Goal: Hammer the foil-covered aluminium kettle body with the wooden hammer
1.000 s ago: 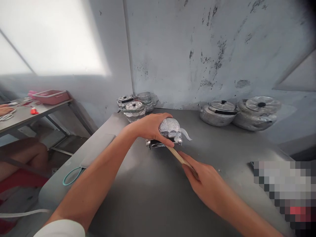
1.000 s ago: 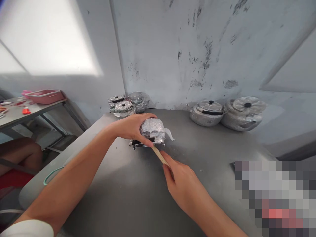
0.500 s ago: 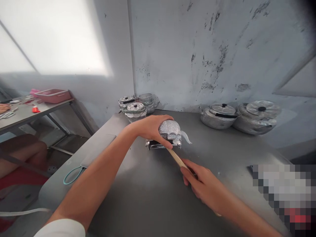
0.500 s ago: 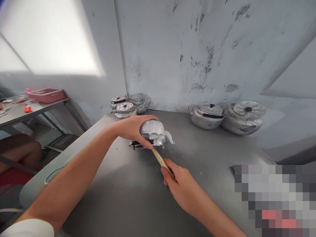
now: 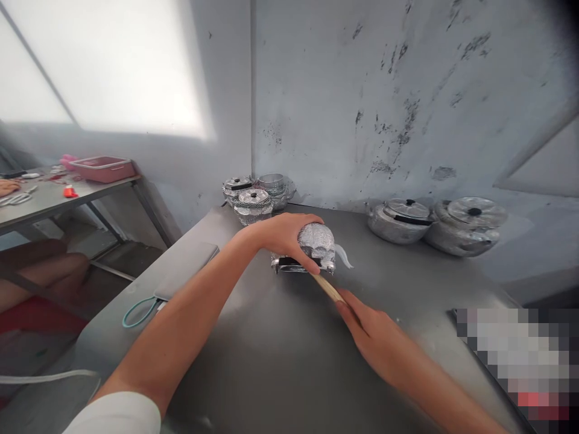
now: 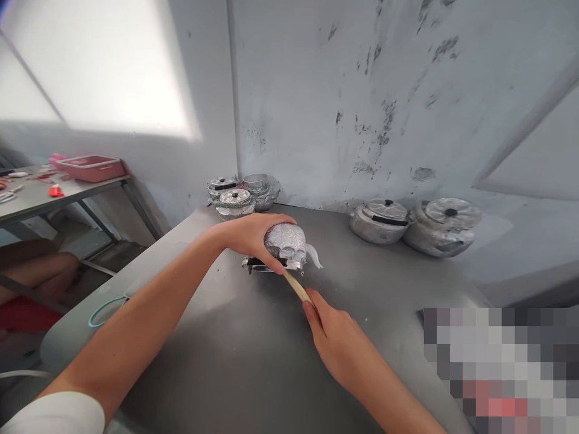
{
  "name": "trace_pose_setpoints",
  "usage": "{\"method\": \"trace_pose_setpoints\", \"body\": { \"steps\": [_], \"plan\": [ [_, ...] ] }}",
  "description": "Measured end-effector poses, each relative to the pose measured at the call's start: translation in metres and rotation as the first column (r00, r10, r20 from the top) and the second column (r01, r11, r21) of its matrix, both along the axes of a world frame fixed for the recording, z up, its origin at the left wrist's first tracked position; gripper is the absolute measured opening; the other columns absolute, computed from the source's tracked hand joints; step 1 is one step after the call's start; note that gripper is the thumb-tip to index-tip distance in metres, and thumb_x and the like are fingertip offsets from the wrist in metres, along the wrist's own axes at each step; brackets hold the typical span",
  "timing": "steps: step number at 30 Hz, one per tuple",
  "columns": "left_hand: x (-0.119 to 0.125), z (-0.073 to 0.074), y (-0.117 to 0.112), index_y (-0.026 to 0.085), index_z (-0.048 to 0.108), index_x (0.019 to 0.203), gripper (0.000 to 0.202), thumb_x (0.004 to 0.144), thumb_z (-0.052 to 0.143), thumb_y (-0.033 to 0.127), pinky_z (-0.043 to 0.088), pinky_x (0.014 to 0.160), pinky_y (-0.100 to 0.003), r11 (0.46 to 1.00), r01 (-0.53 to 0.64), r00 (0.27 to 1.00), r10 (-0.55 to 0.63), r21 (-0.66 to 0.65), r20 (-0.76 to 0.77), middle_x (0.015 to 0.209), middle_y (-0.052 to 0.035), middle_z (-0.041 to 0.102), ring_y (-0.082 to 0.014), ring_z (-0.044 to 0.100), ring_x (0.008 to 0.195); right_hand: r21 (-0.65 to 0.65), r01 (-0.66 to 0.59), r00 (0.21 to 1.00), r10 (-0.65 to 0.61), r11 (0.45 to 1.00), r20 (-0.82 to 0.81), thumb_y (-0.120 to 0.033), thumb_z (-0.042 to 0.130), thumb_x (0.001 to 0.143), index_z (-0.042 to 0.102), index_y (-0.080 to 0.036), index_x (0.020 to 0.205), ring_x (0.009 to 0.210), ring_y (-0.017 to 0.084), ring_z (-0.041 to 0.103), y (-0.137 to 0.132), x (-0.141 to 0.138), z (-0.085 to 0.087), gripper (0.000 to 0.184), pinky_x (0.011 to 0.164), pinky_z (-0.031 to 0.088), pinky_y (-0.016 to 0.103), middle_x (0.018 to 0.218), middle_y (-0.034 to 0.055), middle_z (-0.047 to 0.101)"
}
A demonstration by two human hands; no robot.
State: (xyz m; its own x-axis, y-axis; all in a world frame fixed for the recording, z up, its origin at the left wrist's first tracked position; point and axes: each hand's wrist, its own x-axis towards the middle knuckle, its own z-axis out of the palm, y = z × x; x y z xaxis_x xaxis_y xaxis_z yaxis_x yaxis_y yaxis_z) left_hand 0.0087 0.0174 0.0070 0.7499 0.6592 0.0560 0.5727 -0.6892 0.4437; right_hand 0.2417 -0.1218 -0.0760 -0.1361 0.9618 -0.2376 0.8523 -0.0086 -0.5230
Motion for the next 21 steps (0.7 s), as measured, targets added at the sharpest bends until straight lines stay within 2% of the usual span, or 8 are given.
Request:
{"method": "trace_pose_setpoints", "body": {
  "steps": [5, 11, 17, 21],
  "plan": [
    [0.0036, 0.0019, -0.0044, 0.032, 0.038, 0.149, 0.101, 0.062, 0.076, 0.067, 0.042, 0.107, -0.039, 1.0, 0.01, 1.0, -0.009, 0.023, -0.017, 0.153, -0.0022, 0.047, -0.032, 0.047, 0.136, 0.013, 0.018, 0.999, -0.018, 1.0, 0.05, -0.047, 0.019, 0.105, 0.054, -0.027, 0.116, 0.074, 0.026, 0.067, 0.0011, -0.0014, 0.0008, 0.042, 0.065, 0.038, 0.032, 0.081, 0.0047, 0.071],
    [0.0059, 0.0027, -0.0059, 0.032, 0.038, 0.149, 0.107, 0.059, 0.075, 0.075, 0.043, 0.105, -0.04, 1.0, -0.003, 1.0, 0.003, 0.018, -0.028, 0.154, -0.0035, 0.047, -0.0337, 0.047, 0.136, 0.03, -0.008, 0.998, 0.006, 1.0, 0.06, -0.047, 0.019, 0.105, 0.051, -0.026, 0.097, 0.062, 0.023, 0.062, -0.0018, -0.0051, 0.0029, 0.039, 0.059, 0.033, 0.03, 0.069, 0.0011, 0.065],
    [0.006, 0.001, -0.0058, 0.032, 0.04, 0.148, 0.101, 0.062, 0.077, 0.068, 0.042, 0.106, -0.04, 0.999, -0.009, 1.0, 0.01, 0.031, -0.02, 0.152, -0.0034, 0.048, -0.0332, 0.049, 0.135, 0.048, -0.029, 0.999, 0.03, 0.998, -0.018, -0.043, 0.022, 0.105, 0.05, -0.026, 0.121, 0.069, 0.023, 0.063, -0.0025, -0.0043, -0.0015, 0.036, 0.064, 0.037, 0.031, 0.076, 0.0018, 0.066],
    [0.0052, 0.0008, -0.0054, 0.032, 0.039, 0.149, 0.099, 0.063, 0.076, 0.066, 0.042, 0.106, -0.039, 0.999, -0.001, 1.0, 0.002, 0.034, -0.019, 0.155, -0.0025, 0.046, -0.033, 0.047, 0.136, 0.031, -0.101, 0.983, 0.104, 0.994, -0.15, -0.045, 0.026, 0.105, 0.052, -0.026, 0.11, 0.061, 0.018, 0.053, -0.0039, -0.0026, -0.0049, 0.033, 0.059, 0.036, 0.029, 0.07, -0.0025, 0.057]
  ]
}}
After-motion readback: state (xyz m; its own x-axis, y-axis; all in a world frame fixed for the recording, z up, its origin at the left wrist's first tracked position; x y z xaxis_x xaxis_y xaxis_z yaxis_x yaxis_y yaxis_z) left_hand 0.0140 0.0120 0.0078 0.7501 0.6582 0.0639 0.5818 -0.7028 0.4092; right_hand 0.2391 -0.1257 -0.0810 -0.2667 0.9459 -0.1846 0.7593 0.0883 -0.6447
